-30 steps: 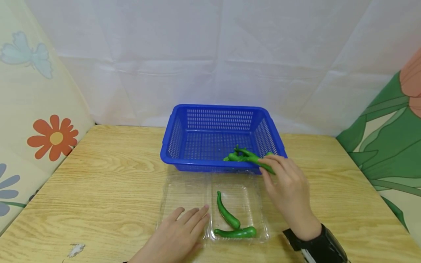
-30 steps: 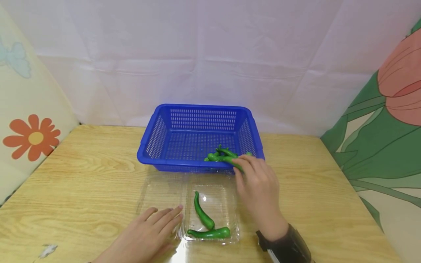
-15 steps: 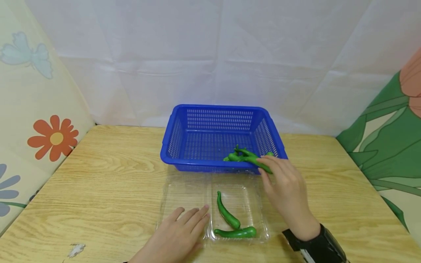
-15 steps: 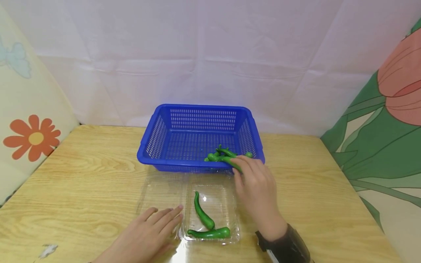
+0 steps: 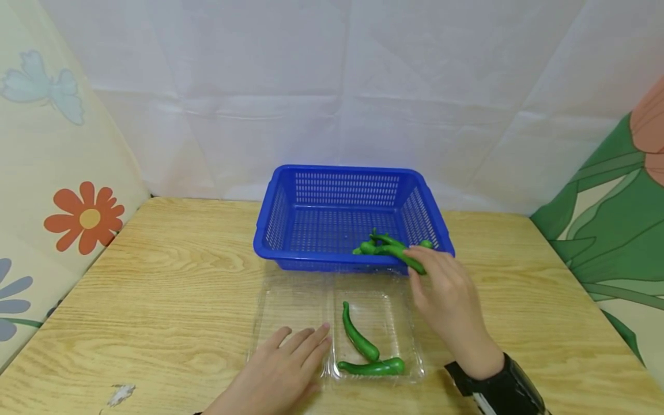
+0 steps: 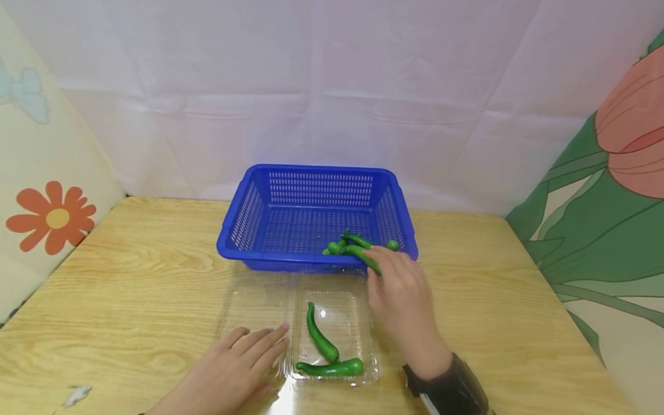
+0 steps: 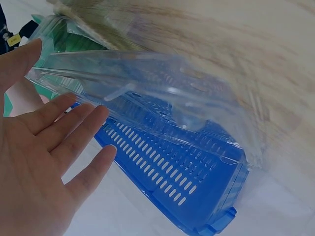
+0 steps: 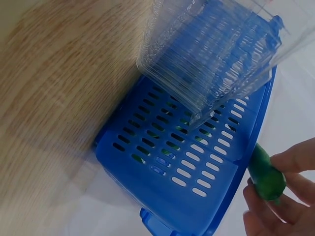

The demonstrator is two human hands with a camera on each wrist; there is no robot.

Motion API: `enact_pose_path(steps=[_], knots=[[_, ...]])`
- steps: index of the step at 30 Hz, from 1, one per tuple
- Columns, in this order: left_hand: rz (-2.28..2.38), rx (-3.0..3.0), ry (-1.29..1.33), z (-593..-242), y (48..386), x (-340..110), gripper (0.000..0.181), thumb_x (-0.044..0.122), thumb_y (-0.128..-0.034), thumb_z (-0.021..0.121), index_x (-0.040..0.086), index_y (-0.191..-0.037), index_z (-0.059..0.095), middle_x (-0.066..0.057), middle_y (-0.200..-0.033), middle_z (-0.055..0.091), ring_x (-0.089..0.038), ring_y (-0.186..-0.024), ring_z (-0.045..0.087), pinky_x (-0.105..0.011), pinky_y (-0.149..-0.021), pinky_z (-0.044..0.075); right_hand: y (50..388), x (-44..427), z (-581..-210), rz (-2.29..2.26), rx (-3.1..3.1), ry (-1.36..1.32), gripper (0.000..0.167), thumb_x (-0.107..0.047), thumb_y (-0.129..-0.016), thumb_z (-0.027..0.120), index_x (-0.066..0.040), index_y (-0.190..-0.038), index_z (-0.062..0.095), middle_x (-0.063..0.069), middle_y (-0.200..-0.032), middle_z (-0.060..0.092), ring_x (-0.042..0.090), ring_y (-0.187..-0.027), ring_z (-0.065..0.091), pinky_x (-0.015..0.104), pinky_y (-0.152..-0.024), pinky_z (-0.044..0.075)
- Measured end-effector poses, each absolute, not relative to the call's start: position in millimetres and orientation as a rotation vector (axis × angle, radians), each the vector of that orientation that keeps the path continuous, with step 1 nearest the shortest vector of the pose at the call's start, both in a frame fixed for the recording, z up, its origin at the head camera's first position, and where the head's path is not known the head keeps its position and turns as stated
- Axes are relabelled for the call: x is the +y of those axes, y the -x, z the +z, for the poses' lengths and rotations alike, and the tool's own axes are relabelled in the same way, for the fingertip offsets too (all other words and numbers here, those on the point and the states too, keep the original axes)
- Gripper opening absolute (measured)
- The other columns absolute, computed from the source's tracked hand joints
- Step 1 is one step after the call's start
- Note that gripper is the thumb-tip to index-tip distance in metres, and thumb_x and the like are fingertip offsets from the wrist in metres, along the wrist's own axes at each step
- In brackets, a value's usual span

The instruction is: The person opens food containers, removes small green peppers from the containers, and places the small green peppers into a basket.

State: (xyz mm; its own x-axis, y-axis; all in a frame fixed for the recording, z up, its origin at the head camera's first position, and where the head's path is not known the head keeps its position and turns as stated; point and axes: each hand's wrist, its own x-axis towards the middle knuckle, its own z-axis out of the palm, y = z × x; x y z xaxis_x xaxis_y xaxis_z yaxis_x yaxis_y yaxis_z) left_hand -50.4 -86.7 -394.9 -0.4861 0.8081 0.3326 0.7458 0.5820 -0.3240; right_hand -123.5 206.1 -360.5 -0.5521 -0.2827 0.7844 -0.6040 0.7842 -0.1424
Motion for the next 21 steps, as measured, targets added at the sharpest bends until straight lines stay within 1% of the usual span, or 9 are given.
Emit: enact_pose_path(steps=[5,8,14,21], knots=[[0.195,-2.359,1.243,-395.1,50.7,-86.3,0.059,0.049,-0.0892,0.061,0.009,-0.133,0.061,-0.005,-0.137,0.059,-0.017,-0.113,0.059,-0.036,-0.090,0.049,122.3,207.1,-358.9,0.532,-2.203,-0.637,0.044,0.016,-0.070,0.076,0.007,-0.112,0.066,0.021,-0.113,0.066,0.037,-0.102,0.063,0.048,-0.086,0.052],[0.196,-2.354,1.242,-395.6,50.9,-86.2,0.059,0.049,-0.0893,0.060,0.009,-0.133,0.061,-0.005,-0.138,0.059,-0.017,-0.113,0.059,-0.036,-0.090,0.048,122.0,207.8,-357.5,0.538,-2.212,-0.598,0.042,0.015,-0.071,0.078,0.007,-0.110,0.066,0.021,-0.111,0.066,0.036,-0.102,0.063,0.046,-0.084,0.053],[0.197,-2.363,1.243,-395.8,50.6,-86.7,0.059,0.048,-0.0903,0.059,0.008,-0.134,0.060,-0.006,-0.139,0.058,-0.017,-0.114,0.059,-0.036,-0.091,0.048,122.6,209.4,-356.0,0.491,-2.206,-0.541,0.039,0.008,-0.072,0.082,0.002,-0.108,0.070,0.018,-0.108,0.069,0.036,-0.095,0.066,0.049,-0.079,0.054],[0.195,-2.335,1.238,-396.9,51.3,-86.7,0.059,0.049,-0.0890,0.060,0.008,-0.133,0.061,-0.006,-0.137,0.059,-0.017,-0.113,0.059,-0.036,-0.090,0.048,123.1,209.6,-355.4,0.512,-2.229,-0.550,0.033,0.010,-0.073,0.080,0.004,-0.103,0.072,0.019,-0.110,0.068,0.036,-0.100,0.065,0.048,-0.086,0.052]])
